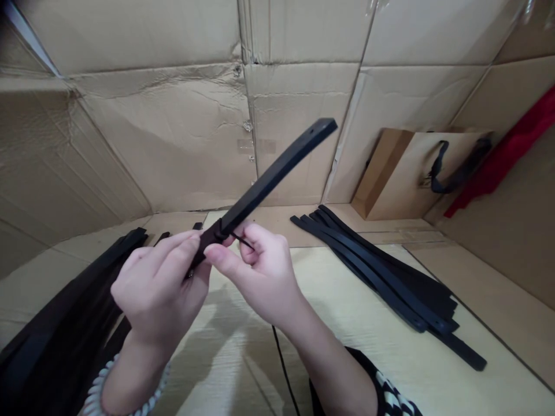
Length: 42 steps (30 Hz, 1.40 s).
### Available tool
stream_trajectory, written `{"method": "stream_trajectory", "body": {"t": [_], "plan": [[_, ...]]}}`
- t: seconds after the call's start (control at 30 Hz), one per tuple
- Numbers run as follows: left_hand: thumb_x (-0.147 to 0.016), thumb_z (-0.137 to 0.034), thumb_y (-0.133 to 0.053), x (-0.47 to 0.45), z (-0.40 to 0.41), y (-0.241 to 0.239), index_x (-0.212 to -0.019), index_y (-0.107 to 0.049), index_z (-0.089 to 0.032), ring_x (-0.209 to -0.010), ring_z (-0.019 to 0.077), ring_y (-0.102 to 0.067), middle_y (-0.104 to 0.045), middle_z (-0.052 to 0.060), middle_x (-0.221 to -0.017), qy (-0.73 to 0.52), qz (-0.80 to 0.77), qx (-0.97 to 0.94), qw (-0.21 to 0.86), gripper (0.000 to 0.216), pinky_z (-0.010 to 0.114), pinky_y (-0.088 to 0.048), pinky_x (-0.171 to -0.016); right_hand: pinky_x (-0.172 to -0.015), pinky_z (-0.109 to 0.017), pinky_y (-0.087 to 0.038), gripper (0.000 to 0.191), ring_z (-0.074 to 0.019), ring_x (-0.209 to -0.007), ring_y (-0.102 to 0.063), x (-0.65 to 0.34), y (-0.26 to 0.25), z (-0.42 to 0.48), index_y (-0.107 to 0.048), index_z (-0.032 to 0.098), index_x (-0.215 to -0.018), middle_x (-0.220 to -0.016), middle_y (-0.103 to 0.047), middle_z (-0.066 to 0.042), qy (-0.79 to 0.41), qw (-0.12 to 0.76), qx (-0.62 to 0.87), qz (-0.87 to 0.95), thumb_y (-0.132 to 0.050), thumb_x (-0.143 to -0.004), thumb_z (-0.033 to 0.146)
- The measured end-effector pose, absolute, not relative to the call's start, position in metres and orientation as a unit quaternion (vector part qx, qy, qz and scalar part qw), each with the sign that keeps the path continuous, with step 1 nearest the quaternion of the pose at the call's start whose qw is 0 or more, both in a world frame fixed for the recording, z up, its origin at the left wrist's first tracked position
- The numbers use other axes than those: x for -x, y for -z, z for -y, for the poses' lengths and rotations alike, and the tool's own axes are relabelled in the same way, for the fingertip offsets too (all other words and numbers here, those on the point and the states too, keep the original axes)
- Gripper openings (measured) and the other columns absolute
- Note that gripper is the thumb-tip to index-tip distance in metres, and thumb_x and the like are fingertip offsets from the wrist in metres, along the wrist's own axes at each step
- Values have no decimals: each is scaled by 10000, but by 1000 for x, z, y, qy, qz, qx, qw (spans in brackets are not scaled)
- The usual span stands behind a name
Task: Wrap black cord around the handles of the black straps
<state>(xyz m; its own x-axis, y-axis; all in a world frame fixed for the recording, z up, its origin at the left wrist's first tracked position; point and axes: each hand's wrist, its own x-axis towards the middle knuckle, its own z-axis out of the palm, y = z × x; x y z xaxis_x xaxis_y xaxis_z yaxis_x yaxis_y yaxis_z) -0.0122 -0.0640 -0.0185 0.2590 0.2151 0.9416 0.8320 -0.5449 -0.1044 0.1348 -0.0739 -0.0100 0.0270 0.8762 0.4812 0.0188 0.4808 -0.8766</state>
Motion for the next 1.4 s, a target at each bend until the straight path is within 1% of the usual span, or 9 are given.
{"method": "stream_trajectory", "body": {"t": [0.1,0.2,0.43,0.63,0.77,0.93,1.03,1.17,1.4], "plan": [[-814,-111,-703,9,64,22,-916,-583,-203,-629,157,-686,-776,36,-901,493,353,725,328,182,304,-367,-570,-567,-244,-461,251,-121,-625,-540,-129,9,76,-689,192,-820,-675,-605,-11,-349,634,376,578,-636,-861,433],[-810,-107,-708,9,63,23,-935,-582,-208,-661,162,-697,-774,38,-913,503,346,724,322,203,301,-389,-584,-529,-240,-426,238,-107,-562,-469,-131,9,77,-679,195,-816,-606,-522,13,-338,629,373,592,-629,-865,423],[-894,-200,-630,10,66,18,-941,-593,-200,-547,103,-592,-660,-44,-673,528,362,756,135,60,253,-411,-531,-516,-230,-362,282,-91,-558,-409,-147,16,57,-605,190,-691,-636,-511,13,-407,643,286,583,-607,-877,402],[-856,-148,-668,10,64,18,-1067,-634,-180,-579,125,-629,-734,5,-747,495,322,776,222,215,284,-397,-557,-483,-220,-323,231,-65,-486,-288,-146,20,45,-658,206,-692,-610,-512,36,-418,666,278,551,-697,-808,401],[-841,-102,-673,11,64,16,-1173,-640,-212,-572,118,-643,-753,-2,-757,494,312,764,272,351,287,-362,-544,-483,-218,-359,262,-74,-506,-395,-144,19,44,-656,214,-683,-628,-560,29,-424,667,279,545,-751,-757,447],[-821,-104,-710,10,68,15,-1110,-665,-157,-589,125,-671,-773,32,-794,495,295,777,253,298,286,-369,-538,-576,-239,-480,255,-111,-630,-564,-143,17,45,-680,211,-710,-677,-634,5,-431,624,274,591,-751,-759,451],[-826,-149,-728,11,69,14,-1048,-677,-111,-602,135,-685,-777,56,-800,502,275,785,236,231,287,-381,-536,-549,-235,-479,253,-117,-620,-569,-148,16,46,-709,195,-683,-660,-644,-8,-438,579,264,635,-777,-729,434],[-830,-216,-745,16,67,12,-1074,-694,-121,-522,114,-623,-758,24,-739,489,293,774,276,267,292,-352,-511,-517,-218,-453,172,-101,-577,-538,-162,16,47,-753,201,-726,-649,-655,-9,-433,549,261,665,-734,-787,362],[-867,-225,-686,18,69,8,-1057,-676,-114,-540,105,-601,-742,5,-746,486,302,791,217,219,281,-388,-533,-624,-235,-511,135,-110,-661,-613,-167,16,46,-755,228,-742,-704,-691,-6,-398,592,252,653,-705,-827,321]]}}
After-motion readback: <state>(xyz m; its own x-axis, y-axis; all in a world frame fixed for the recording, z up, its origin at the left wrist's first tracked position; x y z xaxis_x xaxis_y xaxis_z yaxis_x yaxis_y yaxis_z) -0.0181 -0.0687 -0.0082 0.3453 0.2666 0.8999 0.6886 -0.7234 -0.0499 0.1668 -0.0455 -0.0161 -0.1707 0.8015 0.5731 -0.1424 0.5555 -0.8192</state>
